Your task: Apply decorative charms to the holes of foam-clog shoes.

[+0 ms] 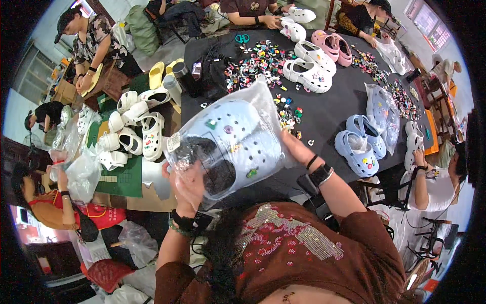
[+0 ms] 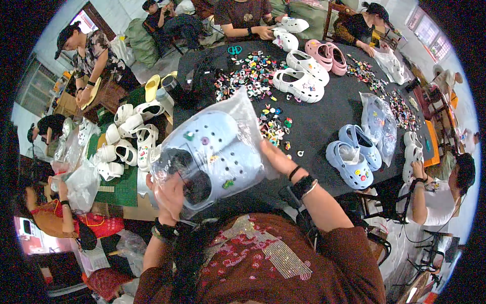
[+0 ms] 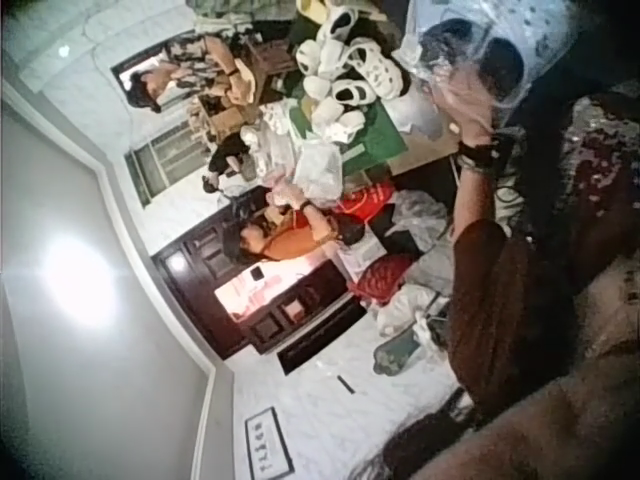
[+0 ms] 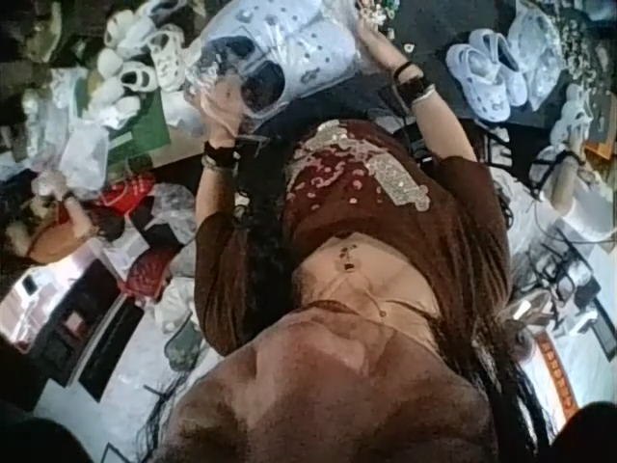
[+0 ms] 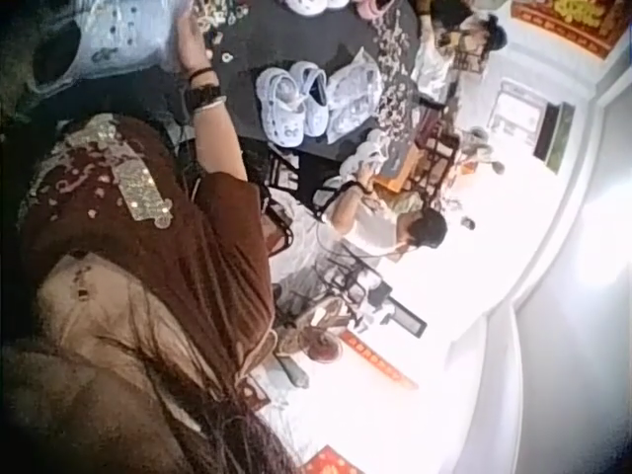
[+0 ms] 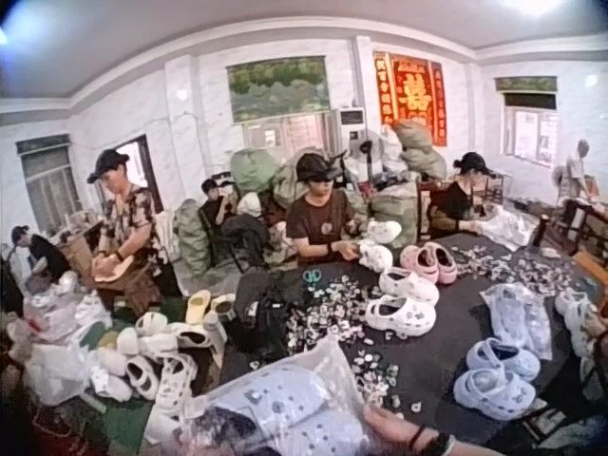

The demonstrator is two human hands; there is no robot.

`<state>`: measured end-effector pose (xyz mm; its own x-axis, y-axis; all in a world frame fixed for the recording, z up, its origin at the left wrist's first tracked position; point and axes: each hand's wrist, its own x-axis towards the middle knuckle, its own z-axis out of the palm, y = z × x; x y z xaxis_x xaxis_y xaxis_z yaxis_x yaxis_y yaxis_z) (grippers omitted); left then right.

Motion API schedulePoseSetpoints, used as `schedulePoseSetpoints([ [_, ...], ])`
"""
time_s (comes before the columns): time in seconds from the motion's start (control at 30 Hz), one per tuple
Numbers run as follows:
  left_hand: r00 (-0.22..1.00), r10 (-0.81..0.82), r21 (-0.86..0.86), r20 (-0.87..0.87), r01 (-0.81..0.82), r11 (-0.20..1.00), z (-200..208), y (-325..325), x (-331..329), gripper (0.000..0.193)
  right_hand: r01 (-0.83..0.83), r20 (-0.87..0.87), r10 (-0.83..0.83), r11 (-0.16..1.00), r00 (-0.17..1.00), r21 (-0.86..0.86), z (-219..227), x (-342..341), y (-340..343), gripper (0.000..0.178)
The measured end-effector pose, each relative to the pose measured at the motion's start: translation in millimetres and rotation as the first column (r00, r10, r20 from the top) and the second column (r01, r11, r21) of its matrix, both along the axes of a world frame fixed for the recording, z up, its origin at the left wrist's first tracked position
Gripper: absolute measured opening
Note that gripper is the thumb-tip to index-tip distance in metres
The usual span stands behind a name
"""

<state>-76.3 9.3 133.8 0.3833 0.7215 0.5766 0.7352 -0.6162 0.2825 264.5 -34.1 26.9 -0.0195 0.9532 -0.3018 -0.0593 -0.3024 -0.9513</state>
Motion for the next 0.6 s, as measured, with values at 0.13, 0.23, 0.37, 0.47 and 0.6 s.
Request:
schedulePoseSetpoints([
  [0.13, 0.997, -0.003, 0.009, -0.071, 0.003, 1.0, 1, 1, -2, 0.007, 0.156, 0.534, -0.144, 0.988, 0.833, 0.024, 32, -19, -2, 0.053],
  [0.23, 0.994, -0.001, -0.019, -0.109, -0.001, 1.0, 1, -1, -2, 0.011, 0.152, 0.568, -0.382, 0.899, 0.728, 0.41, 38, -15, 2, 0.051],
  [0.37, 0.996, 0.009, -0.069, -0.093, -0.016, 0.997, -5, -4, -1, 0.013, 0.101, 0.627, -0.443, 0.858, 0.641, 0.503, 48, 14, 11, 0.04],
  [0.47, 0.65, 0.276, -0.559, 0.708, 0.277, 0.782, -10, -8, -3, 0.011, 0.037, 0.646, -0.466, 0.827, 0.605, 0.561, 72, 26, 11, 0.039],
  [0.6, 0.998, -0.027, 0.011, -0.062, 0.028, 1.0, 16, -6, 7, 0.012, -0.028, 0.684, -0.334, 0.887, 0.649, 0.46, 55, 51, 10, 0.037],
])
